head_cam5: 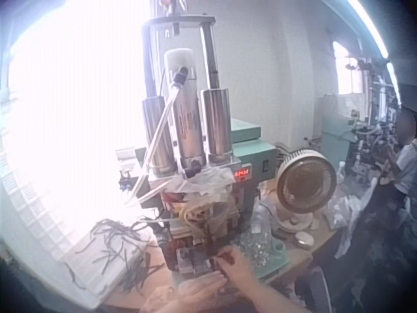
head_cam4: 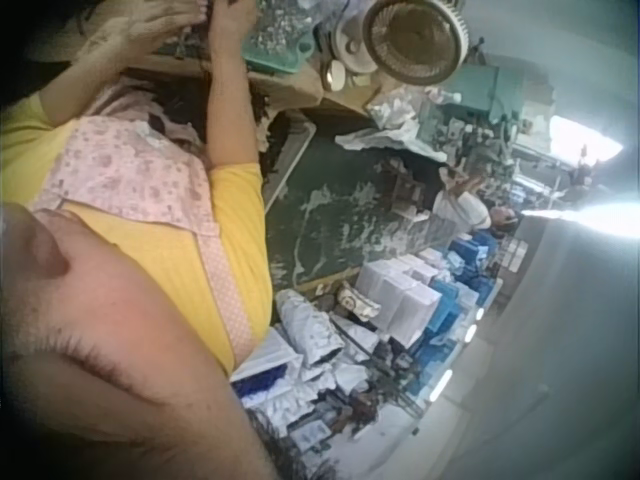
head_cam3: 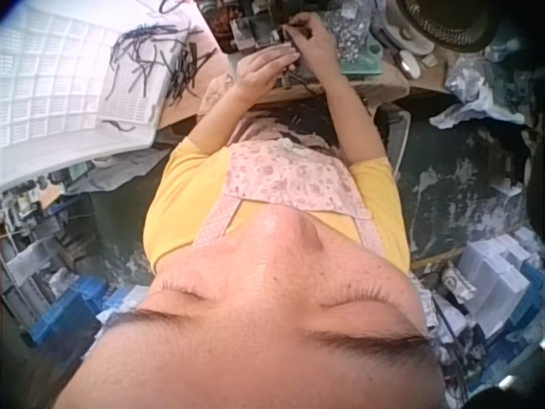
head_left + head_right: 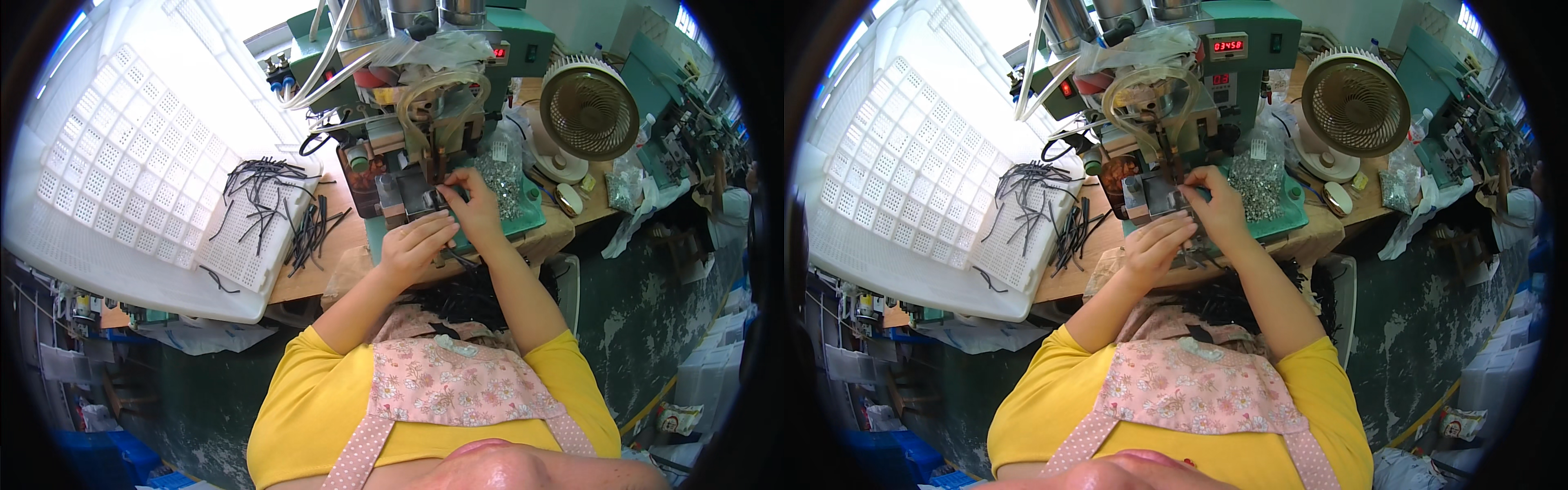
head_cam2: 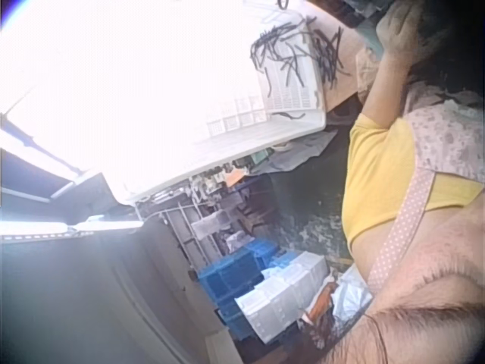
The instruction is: The person repeatedly picks small black components and metal fasteners, inserts them into a press machine, and removes the assembled units. The person places finished units into a white basket and continues the cycle.
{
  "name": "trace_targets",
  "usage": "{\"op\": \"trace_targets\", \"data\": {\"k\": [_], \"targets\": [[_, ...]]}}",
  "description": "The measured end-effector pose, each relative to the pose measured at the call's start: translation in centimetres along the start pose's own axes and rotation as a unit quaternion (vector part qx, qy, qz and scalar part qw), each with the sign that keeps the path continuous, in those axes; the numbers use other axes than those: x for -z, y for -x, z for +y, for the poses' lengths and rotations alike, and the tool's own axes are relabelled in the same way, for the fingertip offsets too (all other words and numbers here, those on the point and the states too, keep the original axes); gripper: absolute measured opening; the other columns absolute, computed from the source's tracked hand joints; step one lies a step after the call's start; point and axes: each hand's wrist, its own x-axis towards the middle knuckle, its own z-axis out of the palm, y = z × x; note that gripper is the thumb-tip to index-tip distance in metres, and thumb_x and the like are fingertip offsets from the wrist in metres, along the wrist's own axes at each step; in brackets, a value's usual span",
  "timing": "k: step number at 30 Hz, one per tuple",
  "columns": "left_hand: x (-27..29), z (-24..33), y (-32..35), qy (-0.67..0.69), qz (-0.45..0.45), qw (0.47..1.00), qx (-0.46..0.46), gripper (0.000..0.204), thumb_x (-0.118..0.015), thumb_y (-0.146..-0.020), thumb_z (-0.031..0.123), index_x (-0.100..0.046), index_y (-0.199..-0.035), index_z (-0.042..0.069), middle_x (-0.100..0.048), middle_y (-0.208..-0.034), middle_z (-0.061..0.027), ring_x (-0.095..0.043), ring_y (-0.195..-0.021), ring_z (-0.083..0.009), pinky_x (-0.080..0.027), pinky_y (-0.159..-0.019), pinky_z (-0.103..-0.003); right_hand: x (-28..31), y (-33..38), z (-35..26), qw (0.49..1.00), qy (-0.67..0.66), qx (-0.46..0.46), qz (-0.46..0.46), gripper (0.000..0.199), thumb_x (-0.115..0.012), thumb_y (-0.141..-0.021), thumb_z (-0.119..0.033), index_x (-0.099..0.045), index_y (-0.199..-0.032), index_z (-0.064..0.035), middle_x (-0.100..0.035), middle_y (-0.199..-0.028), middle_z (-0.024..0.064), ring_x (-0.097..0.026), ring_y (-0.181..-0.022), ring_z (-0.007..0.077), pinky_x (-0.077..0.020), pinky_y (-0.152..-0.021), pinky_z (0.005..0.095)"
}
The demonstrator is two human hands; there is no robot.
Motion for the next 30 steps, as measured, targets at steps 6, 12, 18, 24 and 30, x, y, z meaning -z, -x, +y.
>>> {"op": "trace_targets", "data": {"k": [6, 12, 18, 24, 30], "targets": [[-1.5, -1.0, 0.8, -0.005, -0.005, 0.999, -0.034, 0.025, -0.064, -0.071, 0.003, -0.068, -0.096, 0.004, -0.067, -0.096, -0.0093, -0.067, -0.092, -0.0249, -0.056, -0.069, -0.029, 7.5, -0.6, 6.0, 0.968, 0.168, 0.039, 0.18, 0.018, -0.066, -0.082, -0.008, -0.059, -0.098, -0.0031, -0.061, -0.093, 0.0111, -0.058, -0.089, 0.0274, -0.0455, -0.08, 0.0357], [-1.8, -1.5, 1.3, -0.005, 0.008, 0.999, -0.044, 0.022, -0.062, -0.073, 0.006, -0.068, -0.095, 0.005, -0.067, -0.097, -0.0086, -0.067, -0.092, -0.0238, -0.056, -0.07, -0.029, 10.3, 3.3, 11.6, 0.931, 0.356, 0.072, -0.036, 0.025, -0.068, -0.079, -0.008, -0.06, -0.102, -0.0055, -0.058, -0.104, 0.0124, -0.057, -0.095, 0.0301, -0.0452, -0.081, 0.0387], [-2.3, -0.7, 1.6, 0.011, 0.021, 1.0, -0.003, 0.027, -0.065, -0.073, 0.005, -0.066, -0.101, 0.004, -0.065, -0.102, -0.0089, -0.065, -0.098, -0.0248, -0.055, -0.074, -0.029, 7.9, 1.9, 12.7, 0.917, 0.386, 0.104, 0.005, 0.021, -0.07, -0.079, -0.011, -0.062, -0.099, -0.0111, -0.06, -0.1, 0.0081, -0.057, -0.091, 0.0278, -0.0367, -0.085, 0.0453], [-0.1, -1.4, 5.5, -0.074, 0.022, 0.997, 0.016, 0.048, -0.07, -0.076, 0.012, -0.054, -0.121, 0.009, -0.053, -0.124, -0.0097, -0.051, -0.117, -0.0258, -0.037, -0.103, -0.045, 5.9, 1.2, 12.5, 0.913, 0.387, 0.104, 0.078, 0.01, -0.064, -0.085, -0.008, -0.061, -0.094, -0.0122, -0.062, -0.088, 0.0027, -0.057, -0.086, 0.0236, -0.0332, -0.09, 0.0422], [6.8, -11.1, 12.1, -0.318, -0.168, 0.877, 0.319, 0.021, -0.055, -0.092, 0.023, -0.059, -0.105, 0.007, -0.066, -0.086, -0.008, -0.062, -0.089, -0.0255, -0.038, -0.093, -0.039, 5.8, 1.7, 12.6, 0.915, 0.367, 0.133, 0.1, 0.009, -0.061, -0.086, -0.007, -0.06, -0.094, -0.0109, -0.062, -0.088, 0.003, -0.058, -0.087, 0.0235, -0.0328, -0.094, 0.044]]}}
